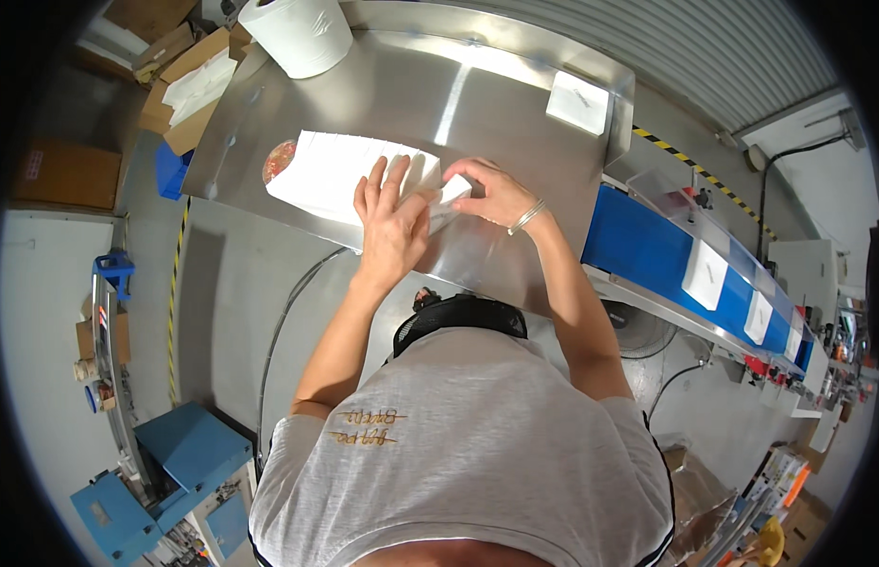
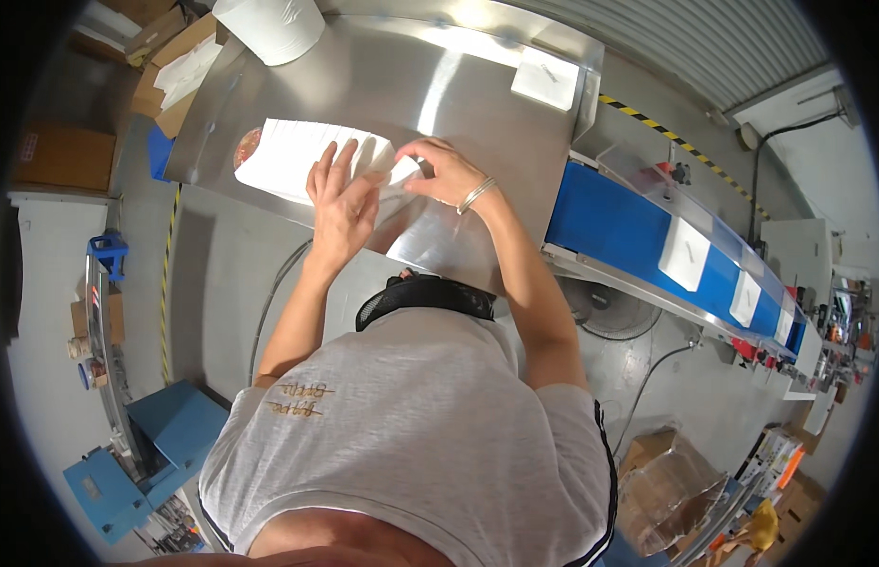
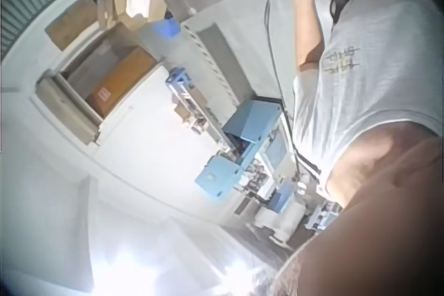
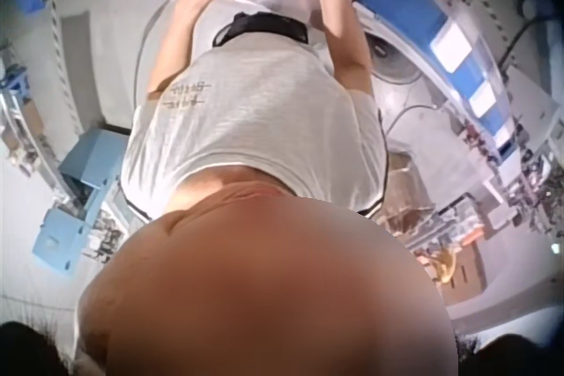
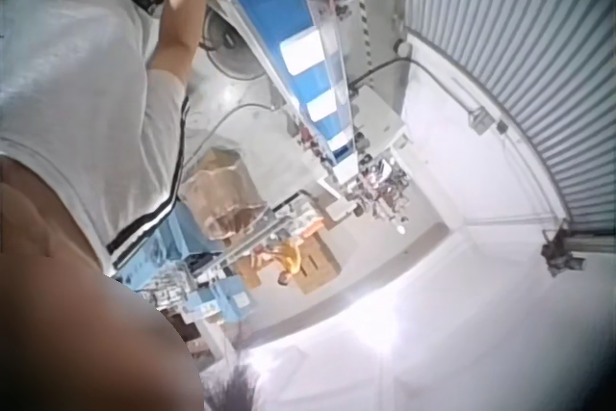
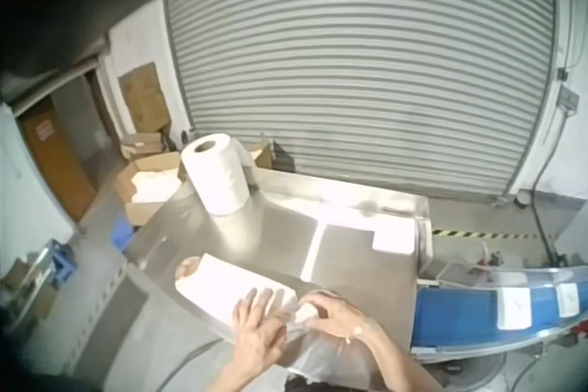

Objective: Taking stacks of square paper napkins from a production station and placing them onto a moving conveyor belt for packaging.

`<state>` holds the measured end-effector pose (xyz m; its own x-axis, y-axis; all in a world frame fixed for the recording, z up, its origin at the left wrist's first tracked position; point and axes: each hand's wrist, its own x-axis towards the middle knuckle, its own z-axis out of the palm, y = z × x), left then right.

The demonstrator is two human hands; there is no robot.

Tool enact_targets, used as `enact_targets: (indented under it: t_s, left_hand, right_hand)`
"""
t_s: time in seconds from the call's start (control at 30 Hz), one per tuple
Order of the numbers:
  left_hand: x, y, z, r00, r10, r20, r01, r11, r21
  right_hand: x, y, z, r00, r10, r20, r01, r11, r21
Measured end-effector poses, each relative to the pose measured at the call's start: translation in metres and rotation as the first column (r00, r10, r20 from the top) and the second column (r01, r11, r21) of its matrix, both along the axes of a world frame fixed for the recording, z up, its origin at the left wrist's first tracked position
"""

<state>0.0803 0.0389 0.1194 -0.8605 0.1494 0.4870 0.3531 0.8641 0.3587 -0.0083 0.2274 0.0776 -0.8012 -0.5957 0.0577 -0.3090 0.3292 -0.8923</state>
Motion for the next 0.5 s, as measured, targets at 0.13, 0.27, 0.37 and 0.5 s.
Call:
enact_targets:
  t_s: [0.13, 0.27, 0.37, 0.5]
  left_hand:
    - [-0.012, -0.008, -0.004, 0.993, 0.116, 0.017, -0.117, 0.991, 0.069]
    - [-0.016, -0.022, -0.005, 0.99, 0.143, 0.017, -0.143, 0.989, 0.031]
    - [-0.015, -0.021, -0.004, 0.991, 0.132, 0.029, -0.133, 0.989, 0.061]
    - [-0.015, -0.021, -0.005, 0.992, 0.126, 0.009, -0.126, 0.988, 0.093]
  right_hand:
    - [0.007, 0.026, -0.021, 0.98, -0.029, 0.195, 0.057, 0.989, -0.139]
    - [0.031, 0.084, -0.034, 0.804, -0.511, 0.304, 0.565, 0.817, -0.12]
    - [0.036, 0.166, -0.066, 0.538, -0.814, 0.219, 0.827, 0.56, 0.053]
    - [0.047, 0.265, -0.079, 0.338, -0.868, -0.363, 0.919, 0.221, 0.325]
